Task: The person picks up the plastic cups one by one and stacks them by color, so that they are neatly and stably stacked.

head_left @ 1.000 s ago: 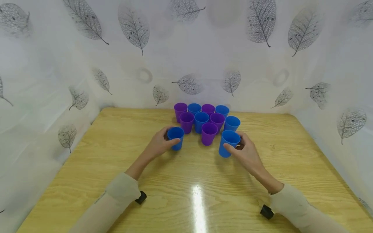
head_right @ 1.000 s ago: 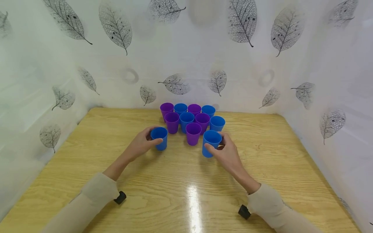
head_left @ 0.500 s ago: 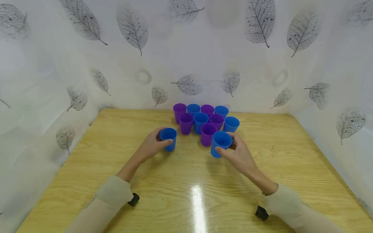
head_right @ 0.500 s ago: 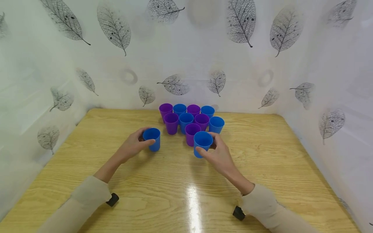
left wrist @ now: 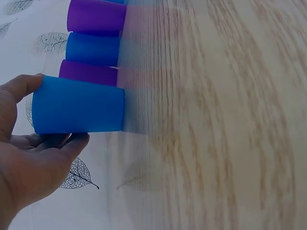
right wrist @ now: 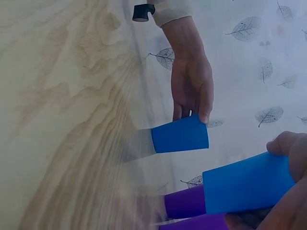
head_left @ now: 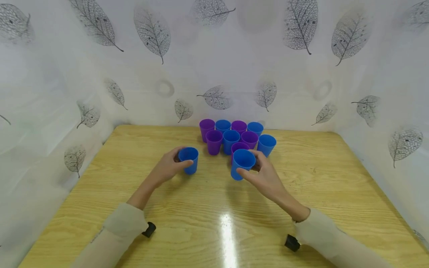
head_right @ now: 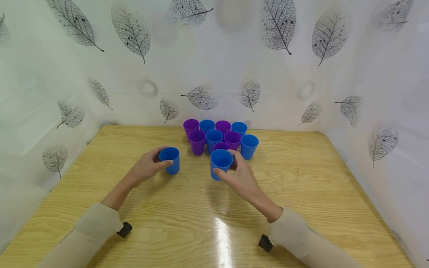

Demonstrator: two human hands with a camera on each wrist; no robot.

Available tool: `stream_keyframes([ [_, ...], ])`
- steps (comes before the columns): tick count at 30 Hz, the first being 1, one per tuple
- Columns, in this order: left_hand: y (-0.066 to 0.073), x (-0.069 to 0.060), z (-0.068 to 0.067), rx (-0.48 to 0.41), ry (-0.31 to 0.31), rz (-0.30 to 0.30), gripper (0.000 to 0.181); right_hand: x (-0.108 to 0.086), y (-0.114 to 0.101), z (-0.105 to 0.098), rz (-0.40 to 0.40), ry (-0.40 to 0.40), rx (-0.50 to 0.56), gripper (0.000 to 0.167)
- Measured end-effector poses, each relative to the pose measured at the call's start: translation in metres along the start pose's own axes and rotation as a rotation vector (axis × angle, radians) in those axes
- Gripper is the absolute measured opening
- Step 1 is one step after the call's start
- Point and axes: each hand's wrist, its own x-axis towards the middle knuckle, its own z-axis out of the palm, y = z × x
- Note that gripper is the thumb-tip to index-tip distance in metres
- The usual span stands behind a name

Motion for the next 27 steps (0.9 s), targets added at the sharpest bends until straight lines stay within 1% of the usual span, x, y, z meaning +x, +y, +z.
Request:
stream_keyframes([
  [3, -0.001, 0.0, -0.001, -0.019, -0.01, 0.002, 0.065, 0.008, -0.004, 0.004, -0.006, -0.009, 0.011, 0.06],
  [9, 0.0, -0.002, -0.002, -0.05, -0.021, 0.01, 0.066, 0.026, -0.013, 0.012, -0.025, -0.006, -0.006, 0.061],
  [16, 0.001, -0.004, -0.003, -0.017, -0.024, -0.001, 0.068, 0.049, -0.021, 0.023, -0.041, 0.004, -0.008, 0.064],
  [21, 0.001, -0.003, -0.002, -0.016, -0.016, -0.013, 0.069, 0.064, -0.024, 0.029, -0.056, 0.01, -0.009, 0.064],
  [27, 0.001, -0.001, -0.003, -0.019, -0.013, -0.026, 0.068, 0.076, -0.029, 0.037, -0.08, 0.001, 0.006, 0.064],
])
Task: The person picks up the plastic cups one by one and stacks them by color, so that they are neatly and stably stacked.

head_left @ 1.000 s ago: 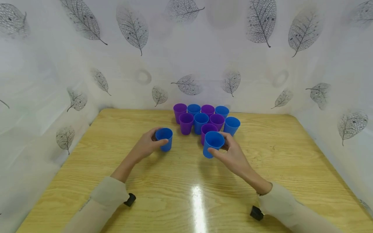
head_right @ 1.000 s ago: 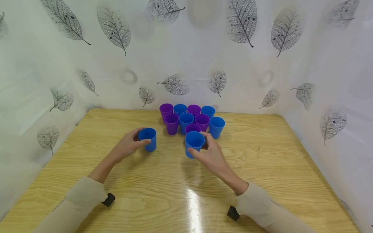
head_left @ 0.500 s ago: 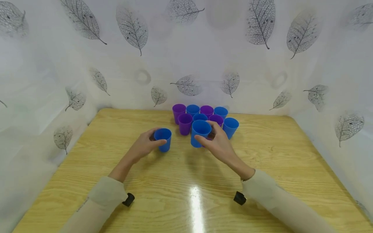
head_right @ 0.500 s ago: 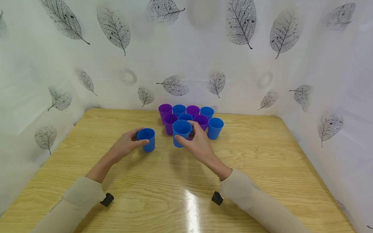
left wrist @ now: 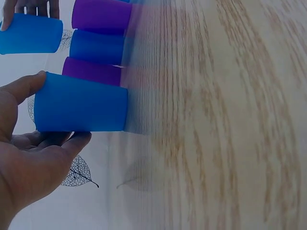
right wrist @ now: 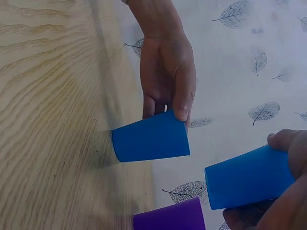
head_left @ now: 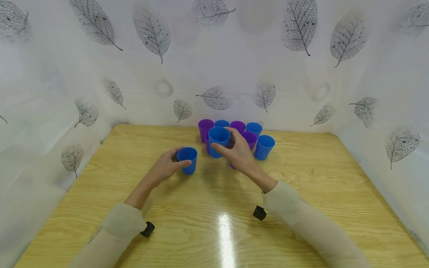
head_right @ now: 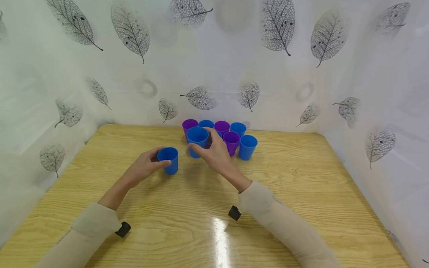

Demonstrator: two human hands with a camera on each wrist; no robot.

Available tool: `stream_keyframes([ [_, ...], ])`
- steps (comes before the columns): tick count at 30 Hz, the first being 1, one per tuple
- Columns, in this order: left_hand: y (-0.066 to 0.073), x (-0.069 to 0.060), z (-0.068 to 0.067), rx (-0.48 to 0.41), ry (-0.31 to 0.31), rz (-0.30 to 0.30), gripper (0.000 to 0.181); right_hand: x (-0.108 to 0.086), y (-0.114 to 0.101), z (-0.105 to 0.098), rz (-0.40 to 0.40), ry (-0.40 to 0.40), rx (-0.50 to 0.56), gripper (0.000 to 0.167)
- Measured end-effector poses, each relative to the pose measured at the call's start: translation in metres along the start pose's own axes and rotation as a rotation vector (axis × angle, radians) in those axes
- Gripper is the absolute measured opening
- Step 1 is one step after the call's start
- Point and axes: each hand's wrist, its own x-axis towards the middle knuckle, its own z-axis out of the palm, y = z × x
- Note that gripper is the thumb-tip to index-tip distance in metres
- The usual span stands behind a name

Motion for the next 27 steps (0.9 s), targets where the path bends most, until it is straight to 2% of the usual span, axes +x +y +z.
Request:
stream_keyframes([
  [11, 0.001, 0.0, -0.001, -0.032, -0.014, 0.021, 0.068, 0.018, -0.012, 0.016, -0.063, 0.011, 0.021, 0.066],
  [23, 0.002, -0.002, -0.002, -0.053, -0.023, 0.02, 0.065, 0.026, -0.028, 0.038, -0.088, -0.047, 0.086, 0.066],
  [27, 0.003, -0.001, -0.002, -0.052, -0.037, 0.014, 0.067, 0.027, -0.031, 0.046, -0.09, -0.069, 0.071, 0.066],
])
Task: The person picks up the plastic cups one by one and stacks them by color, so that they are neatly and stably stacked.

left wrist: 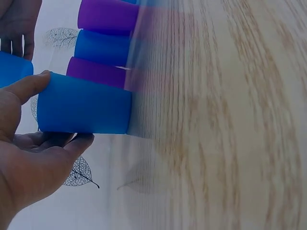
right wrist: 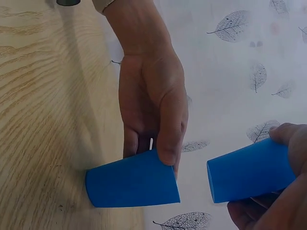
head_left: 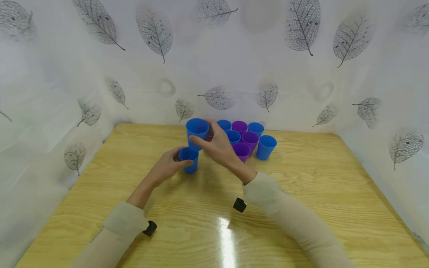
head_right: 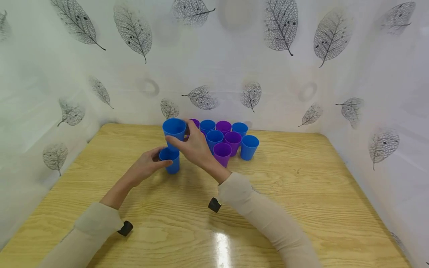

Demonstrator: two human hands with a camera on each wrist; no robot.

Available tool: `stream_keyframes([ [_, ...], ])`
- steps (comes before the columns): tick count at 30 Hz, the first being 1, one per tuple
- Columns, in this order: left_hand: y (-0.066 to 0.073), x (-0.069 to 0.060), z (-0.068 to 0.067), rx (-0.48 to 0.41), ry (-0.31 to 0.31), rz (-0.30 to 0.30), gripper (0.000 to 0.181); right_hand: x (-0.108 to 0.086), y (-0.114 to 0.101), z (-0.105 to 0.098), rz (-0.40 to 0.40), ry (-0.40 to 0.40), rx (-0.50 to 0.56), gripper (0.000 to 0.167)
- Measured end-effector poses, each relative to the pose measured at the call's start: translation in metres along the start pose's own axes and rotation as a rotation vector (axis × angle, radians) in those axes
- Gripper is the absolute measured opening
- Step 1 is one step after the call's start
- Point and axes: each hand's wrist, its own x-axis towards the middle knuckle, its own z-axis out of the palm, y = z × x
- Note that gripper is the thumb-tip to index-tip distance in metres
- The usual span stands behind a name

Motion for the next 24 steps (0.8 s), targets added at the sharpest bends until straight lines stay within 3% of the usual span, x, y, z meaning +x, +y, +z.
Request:
stream_keyframes([
  [13, 0.0, -0.002, -0.003, -0.002, 0.0, 0.025, 0.074, 0.004, 0.014, 0.02, 0.049, -0.071, -0.078, 0.065],
  [24, -0.004, -0.001, -0.002, -0.019, 0.038, 0.039, 0.067, -0.003, 0.029, 0.019, 0.044, -0.121, -0.105, 0.073],
])
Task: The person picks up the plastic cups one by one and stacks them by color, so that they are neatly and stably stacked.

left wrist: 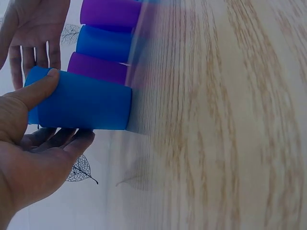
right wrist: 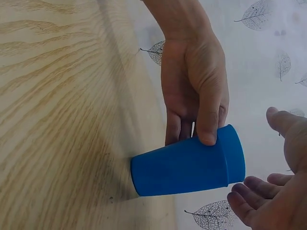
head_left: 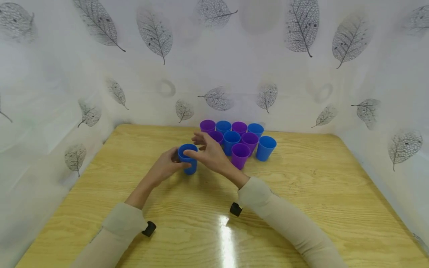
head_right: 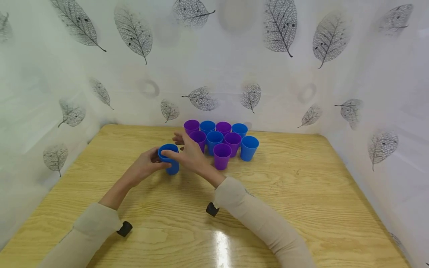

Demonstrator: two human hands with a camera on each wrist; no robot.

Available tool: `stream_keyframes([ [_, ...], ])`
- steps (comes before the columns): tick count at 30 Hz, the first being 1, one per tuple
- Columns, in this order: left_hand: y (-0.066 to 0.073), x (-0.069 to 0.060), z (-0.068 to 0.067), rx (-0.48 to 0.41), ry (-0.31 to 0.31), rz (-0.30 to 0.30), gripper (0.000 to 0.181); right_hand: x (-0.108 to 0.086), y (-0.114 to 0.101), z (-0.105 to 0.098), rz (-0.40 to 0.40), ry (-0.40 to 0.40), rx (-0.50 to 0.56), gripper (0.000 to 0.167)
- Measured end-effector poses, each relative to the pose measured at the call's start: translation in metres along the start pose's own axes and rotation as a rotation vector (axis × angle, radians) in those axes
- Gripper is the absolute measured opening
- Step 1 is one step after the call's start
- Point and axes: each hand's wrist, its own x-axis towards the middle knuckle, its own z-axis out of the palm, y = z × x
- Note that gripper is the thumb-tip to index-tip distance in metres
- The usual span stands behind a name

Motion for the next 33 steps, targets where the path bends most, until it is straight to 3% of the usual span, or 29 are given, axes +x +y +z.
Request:
stream_keyframes([
  [12, -0.001, 0.006, 0.004, -0.029, -0.01, 0.014, 0.071, -0.004, 0.004, -0.001, -0.023, 0.008, 0.004, 0.064],
  [21, -0.003, 0.008, 0.005, 0.021, 0.019, 0.011, 0.073, -0.012, 0.01, -0.008, -0.023, 0.008, 0.019, 0.06],
  [33, -0.001, 0.009, 0.007, 0.088, 0.043, 0.001, 0.07, -0.046, 0.022, -0.03, -0.009, -0.014, 0.008, 0.053],
])
